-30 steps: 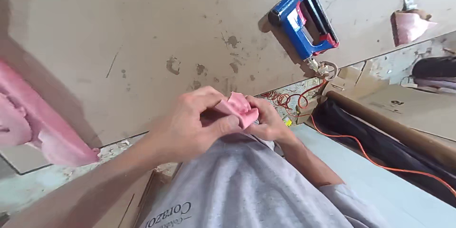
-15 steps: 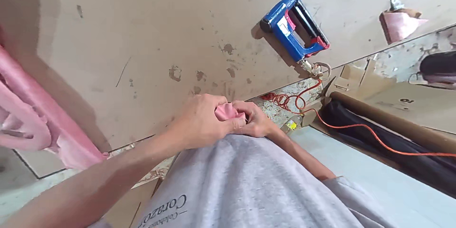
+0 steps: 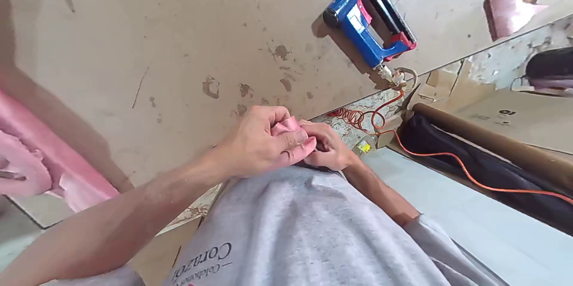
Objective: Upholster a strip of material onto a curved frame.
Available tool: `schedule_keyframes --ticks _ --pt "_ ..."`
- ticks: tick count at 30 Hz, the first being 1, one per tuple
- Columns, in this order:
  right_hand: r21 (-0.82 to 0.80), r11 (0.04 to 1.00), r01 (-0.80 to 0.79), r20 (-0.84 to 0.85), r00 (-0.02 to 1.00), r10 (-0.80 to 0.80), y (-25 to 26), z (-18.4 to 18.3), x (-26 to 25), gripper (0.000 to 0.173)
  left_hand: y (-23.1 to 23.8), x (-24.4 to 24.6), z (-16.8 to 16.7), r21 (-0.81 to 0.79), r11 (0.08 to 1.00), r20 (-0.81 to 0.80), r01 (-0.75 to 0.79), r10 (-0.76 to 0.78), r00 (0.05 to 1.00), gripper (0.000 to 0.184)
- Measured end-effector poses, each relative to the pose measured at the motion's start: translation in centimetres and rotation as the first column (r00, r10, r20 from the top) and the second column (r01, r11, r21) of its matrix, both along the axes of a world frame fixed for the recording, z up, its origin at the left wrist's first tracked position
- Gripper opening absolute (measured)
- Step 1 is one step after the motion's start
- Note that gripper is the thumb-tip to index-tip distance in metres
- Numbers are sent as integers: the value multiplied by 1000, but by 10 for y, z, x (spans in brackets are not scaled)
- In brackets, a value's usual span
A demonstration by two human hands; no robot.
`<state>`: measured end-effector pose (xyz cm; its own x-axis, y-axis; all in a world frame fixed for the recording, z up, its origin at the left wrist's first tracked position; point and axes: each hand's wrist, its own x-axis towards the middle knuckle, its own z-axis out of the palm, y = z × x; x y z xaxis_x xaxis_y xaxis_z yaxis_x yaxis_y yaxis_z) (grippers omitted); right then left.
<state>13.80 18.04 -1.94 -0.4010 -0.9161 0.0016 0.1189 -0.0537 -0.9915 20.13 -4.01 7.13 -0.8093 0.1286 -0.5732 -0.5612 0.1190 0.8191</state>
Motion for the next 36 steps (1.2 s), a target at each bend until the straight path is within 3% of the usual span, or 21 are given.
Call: schedule_keyframes --ticks 6,10,14,16,17,18,19,20,22,24,25,27,29,31,33,34,36 --pt "-41 998 -55 -23 998 54 0 0 -8 47 -11 -1 -10 71 997 40 -3 0 999 22" --pt "-3 999 -39 -15 999 39 3 0 -9 48 -6 -22 -22 120 986 38 117 -122 992 22" --pt "-29 997 -71 144 987 74 23 -18 -22 45 13 -30 -44 138 970 19 202 -207 978 22" --pt "124 987 -97 156 985 77 36 -11 -42 43 21 -32 -48 148 973 40 176 -184 982 20" --pt "280 960 -18 37 999 8 41 1 -56 42 22 -33 -48 139 976 55 167 -176 983 19" --pt "459 872 172 -225 972 -73 41 14 -74 37 22 -34 -48 123 979 72 163 -172 982 19" --pt "569 723 391 -506 860 -67 36 21 -94 38 22 -33 -47 110 981 88 157 -167 982 19" --pt "604 566 561 -683 731 4 29 19 -115 46 23 -31 -47 103 982 101 157 -167 981 20" --pt "605 377 702 -788 596 154 17 -1 -151 74 24 -28 -48 89 984 105 152 -161 981 20" --pt "647 314 695 -763 590 265 9 -20 -174 92 24 -25 -47 73 985 100 154 -161 982 21" --pt "659 314 683 -752 594 286 5 -23 -184 92 23 -25 -47 72 984 104 161 -168 980 21" --pt "712 301 635 -702 620 351 -4 -18 -203 88 20 -26 -47 84 973 127 215 -224 966 20" --pt "790 207 577 -601 662 448 -12 -1 -219 85 18 -32 -45 78 944 140 321 -329 934 23" --pt "842 119 526 -517 725 456 -17 37 -226 63 16 -39 -42 62 911 144 407 -412 900 25" --pt "907 121 402 -419 847 326 -16 91 -224 30 14 -41 -40 68 905 133 419 -425 896 25" --pt "949 177 262 -295 934 202 -10 118 -222 21 15 -40 -42 81 908 120 410 -417 901 25" --pt "968 250 -36 58 995 -81 -5 166 -206 26 16 -40 -44 106 915 105 389 -399 911 24"
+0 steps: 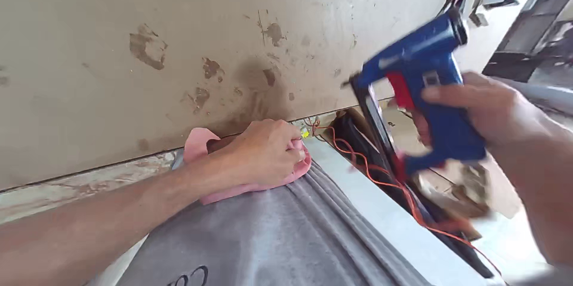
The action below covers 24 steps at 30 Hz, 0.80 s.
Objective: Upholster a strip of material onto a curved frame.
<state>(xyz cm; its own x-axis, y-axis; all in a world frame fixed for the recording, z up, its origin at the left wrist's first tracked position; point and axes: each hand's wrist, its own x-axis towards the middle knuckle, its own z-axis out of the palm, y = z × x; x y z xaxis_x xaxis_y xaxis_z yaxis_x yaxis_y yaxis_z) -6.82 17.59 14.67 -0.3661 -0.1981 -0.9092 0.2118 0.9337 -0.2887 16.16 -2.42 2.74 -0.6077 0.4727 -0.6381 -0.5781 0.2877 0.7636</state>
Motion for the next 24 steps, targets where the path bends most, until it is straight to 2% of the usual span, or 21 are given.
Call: schedule_keyframes --ticks 1,3,5,9,18,24 --pt "23 997 74 131 988 -76 -1 18 10 25 1 0 -1 11 1000 -6 -9 9 1000 24" --pt "74 992 105 313 942 -123 -2 39 27 22 2 3 -4 30 999 -62 -30 32 998 21" --pt "85 992 90 398 910 -116 -10 44 37 18 1 4 -8 46 998 -114 -37 42 993 21" --pt "76 996 49 460 884 -79 -27 39 39 19 3 6 -16 83 995 -168 -57 70 983 19" --pt "135 990 41 557 823 -110 -35 21 47 21 1 3 -24 113 993 -165 -37 56 985 18" --pt "141 988 63 526 841 -129 -38 25 48 19 1 -3 -28 132 991 -147 14 6 989 18"
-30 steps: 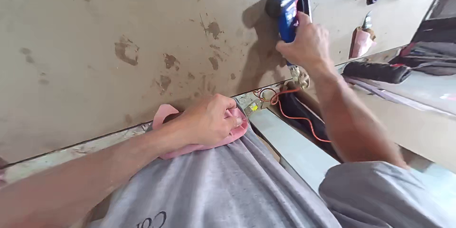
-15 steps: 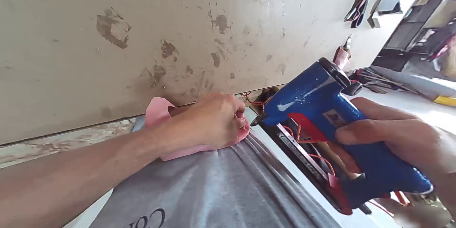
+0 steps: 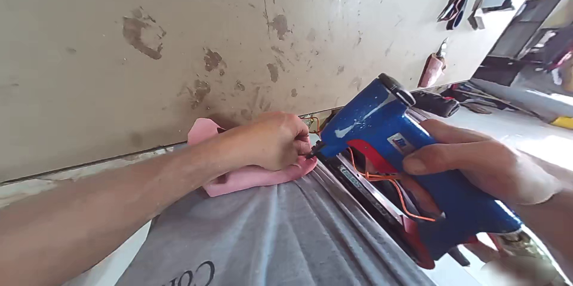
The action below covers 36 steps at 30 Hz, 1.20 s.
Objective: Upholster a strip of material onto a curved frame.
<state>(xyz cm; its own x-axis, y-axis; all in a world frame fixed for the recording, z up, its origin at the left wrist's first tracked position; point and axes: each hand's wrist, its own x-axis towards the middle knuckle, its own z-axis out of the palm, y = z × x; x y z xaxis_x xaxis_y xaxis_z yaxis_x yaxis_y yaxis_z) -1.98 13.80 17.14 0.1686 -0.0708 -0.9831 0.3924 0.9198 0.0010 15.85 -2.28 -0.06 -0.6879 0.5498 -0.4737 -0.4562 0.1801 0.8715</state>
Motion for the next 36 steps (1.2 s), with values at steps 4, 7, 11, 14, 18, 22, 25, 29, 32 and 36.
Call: schedule_keyframes --ticks 4,7,11,14,18,22,25,29,32,36 --pt "-2 1000 28 58 998 -28 -4 -2 4 19 -2 -1 2 4 1000 36 16 -16 999 18" --pt "-16 1000 -14 45 999 14 -7 -4 6 19 -1 -1 3 3 1000 34 4 -4 999 16" --pt "-97 993 -62 -230 972 38 7 4 -14 24 -13 -1 -9 11 1000 -92 -22 23 996 24" --pt "48 886 -461 -666 647 372 9 -15 -29 29 -48 6 -4 -120 984 57 133 -127 990 59" --pt "502 526 -686 -736 -20 676 9 -94 -36 56 -59 24 20 -106 986 43 130 -126 991 67" --pt "447 586 -676 -824 -56 565 38 -154 -39 65 -45 33 29 -63 995 0 82 -82 997 42" --pt "296 697 -653 -931 -35 362 67 -155 -10 58 -31 37 27 -8 1000 4 0 0 1000 39" --pt "50 842 -537 -989 89 116 90 -150 33 59 -22 35 40 -12 999 19 37 -37 999 39" --pt "-504 742 -442 -828 493 -268 96 -137 68 48 -17 41 54 -21 1000 36 -20 20 999 38" --pt "-854 427 -298 -494 722 -484 85 -143 106 69 -26 27 51 51 972 -3 -229 230 973 27"
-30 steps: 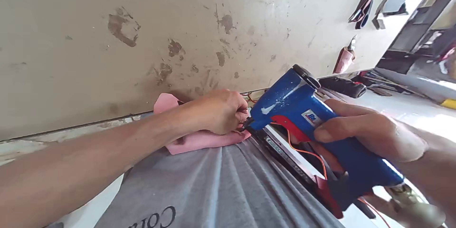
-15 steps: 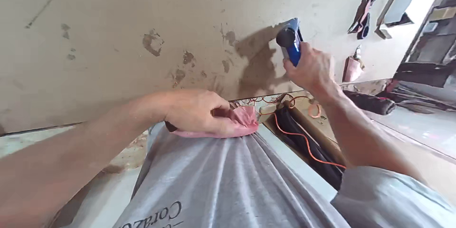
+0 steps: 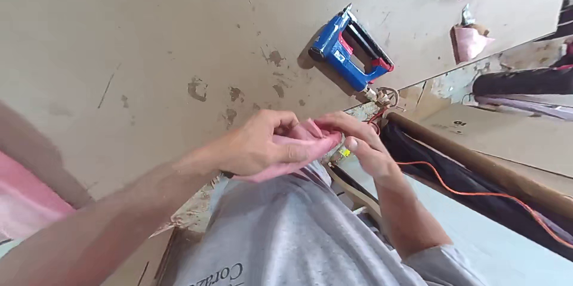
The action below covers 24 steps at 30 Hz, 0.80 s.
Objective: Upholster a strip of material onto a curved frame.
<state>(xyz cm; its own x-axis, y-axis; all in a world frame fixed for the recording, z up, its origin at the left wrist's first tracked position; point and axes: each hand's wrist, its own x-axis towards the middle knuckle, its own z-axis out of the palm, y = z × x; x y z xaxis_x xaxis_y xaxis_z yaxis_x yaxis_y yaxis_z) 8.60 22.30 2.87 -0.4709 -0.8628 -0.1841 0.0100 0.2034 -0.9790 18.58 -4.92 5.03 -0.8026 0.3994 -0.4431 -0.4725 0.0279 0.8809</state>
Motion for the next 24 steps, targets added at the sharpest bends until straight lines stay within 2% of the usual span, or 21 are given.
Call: schedule_keyframes --ticks 3,4,6,9,11,13,15,17,19,22,24 --pt "-62 979 194 83 978 -189 -23 -39 15 88 -15 -6 1 58 998 44 -40 38 998 24" --pt "-94 952 293 90 954 -285 -35 -52 22 84 -21 -5 -2 64 997 66 -32 28 997 26" --pt "-144 883 447 -12 892 -453 -61 -61 40 68 -37 4 -15 54 998 96 -19 14 995 25" --pt "-152 828 540 -131 819 -558 -84 -51 68 55 -57 28 -29 69 997 77 18 -23 997 31" --pt "-139 844 518 -129 835 -535 -84 -43 79 60 -63 47 -32 207 978 31 -11 5 1000 37" --pt "-166 890 425 -105 890 -444 -80 -37 81 65 -59 66 -23 306 952 -11 3 1 1000 44" --pt "-218 920 327 -62 936 -347 -80 -31 77 67 -43 86 1 222 975 -38 -5 14 999 45" --pt "-266 931 249 -6 966 -260 -78 -26 73 68 -18 110 24 38 994 23 -105 104 994 39" --pt "-333 924 186 20 981 -191 -74 -26 70 65 7 132 33 -36 977 68 -211 213 975 42" --pt "-464 874 147 18 988 -156 -57 -47 69 54 53 155 32 -74 871 34 -486 489 872 25" --pt "-500 837 223 32 970 -239 -42 -68 69 46 79 163 26 -93 784 -2 -614 617 787 20"
